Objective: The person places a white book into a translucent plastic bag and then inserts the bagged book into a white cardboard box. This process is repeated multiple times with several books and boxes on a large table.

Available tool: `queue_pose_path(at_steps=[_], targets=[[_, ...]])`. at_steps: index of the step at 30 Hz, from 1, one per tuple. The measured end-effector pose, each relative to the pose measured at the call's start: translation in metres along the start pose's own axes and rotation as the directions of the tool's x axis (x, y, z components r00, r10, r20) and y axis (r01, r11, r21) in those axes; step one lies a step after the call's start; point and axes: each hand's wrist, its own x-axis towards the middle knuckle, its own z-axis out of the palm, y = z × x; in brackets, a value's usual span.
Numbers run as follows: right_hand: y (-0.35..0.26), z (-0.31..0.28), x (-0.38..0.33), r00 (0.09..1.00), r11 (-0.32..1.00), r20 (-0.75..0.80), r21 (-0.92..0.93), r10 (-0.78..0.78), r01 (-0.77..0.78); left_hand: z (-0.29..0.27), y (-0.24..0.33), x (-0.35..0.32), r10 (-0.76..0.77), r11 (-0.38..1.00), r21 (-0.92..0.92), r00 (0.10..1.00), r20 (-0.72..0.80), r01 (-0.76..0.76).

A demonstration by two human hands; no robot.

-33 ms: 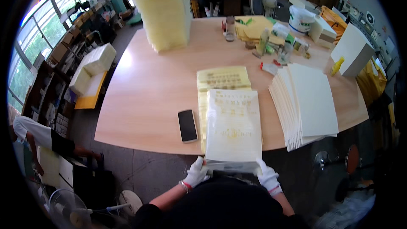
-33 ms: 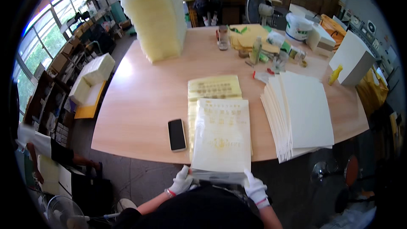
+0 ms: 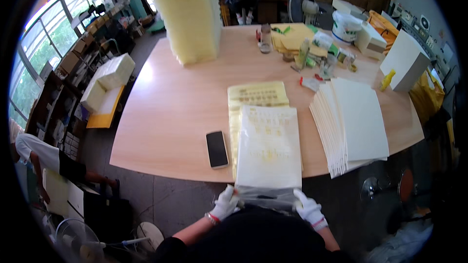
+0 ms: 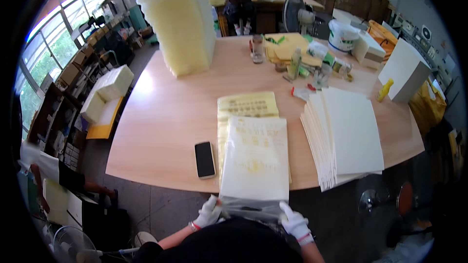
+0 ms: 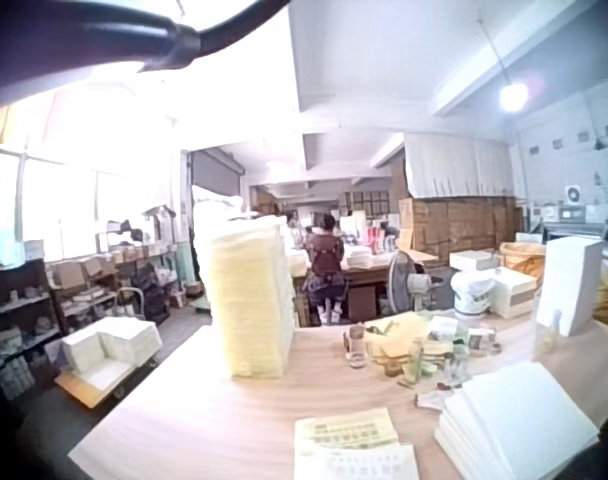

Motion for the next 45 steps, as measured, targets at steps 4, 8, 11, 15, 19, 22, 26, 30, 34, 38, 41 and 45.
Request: queue_pose_path(at_steps=[4,8,11,15,19,22,26,30,34,38,41,45], targets=[[0.049,0.027,0.021,0.978,-0.177,0.196,0.967,0.075,-0.181,-0.009,-0.006,0.001,0.67,0.712,0.323,0.741,-0.045,-0.624],[-0.007,0.067,0.072,0.982,0.479,-0.019,0.874,0.187,-0.075,-0.017,0.043,-0.009,0.828,0.542,0.319,0.56,-0.043,-0.777],[-0.1,0.055,0.115,0.994,0.275,-0.077,0.96,0.074,0.054,-0.06,0.043,-0.018,0.866,0.465,0.372,0.325,-0.38,-0.803],[-0.179,0.092,0.171,0.944,0.486,0.063,0.867,-0.324,0.109,-0.126,0.035,-0.016,0.444,0.53,0.015,0.262,-0.857,-0.848],[-0.25,0.177,0.177,0.79,0.397,0.511,0.839,-0.338,-0.372,-0.24,-0.057,0.043,0.098,0.447,-0.188,0.257,-0.961,-0.874],[-0.249,0.204,0.179,0.887,0.844,0.321,0.522,-0.332,0.127,-0.298,-0.155,0.056,-0.1,0.715,-0.37,0.437,-0.894,-0.594],[-0.215,0.129,0.157,0.774,0.854,0.543,0.521,-0.325,-0.007,-0.272,-0.183,0.034,-0.003,0.756,-0.224,0.34,-0.94,-0.615],[-0.129,-0.018,0.114,0.906,0.825,-0.103,0.381,-0.411,0.417,-0.237,-0.281,0.006,-0.312,0.896,-0.385,0.302,-0.901,-0.224],[-0.02,-0.149,0.066,0.828,0.82,-0.534,-0.544,-0.172,-0.18,-0.123,-0.147,-0.007,-0.183,0.975,-0.015,0.756,-0.628,0.223],[0.061,-0.187,0.06,0.846,0.848,-0.519,-0.498,-0.122,-0.184,-0.026,-0.043,0.021,0.576,0.667,0.459,0.797,0.182,-0.587],[0.089,-0.198,0.059,0.812,0.904,-0.568,-0.407,-0.136,-0.133,0.029,0.021,0.042,0.607,0.564,0.384,0.682,0.407,-0.731],[0.081,-0.2,0.057,0.634,0.879,-0.727,-0.452,-0.265,-0.15,0.123,0.067,0.074,0.39,0.892,-0.073,0.677,0.625,-0.446]])
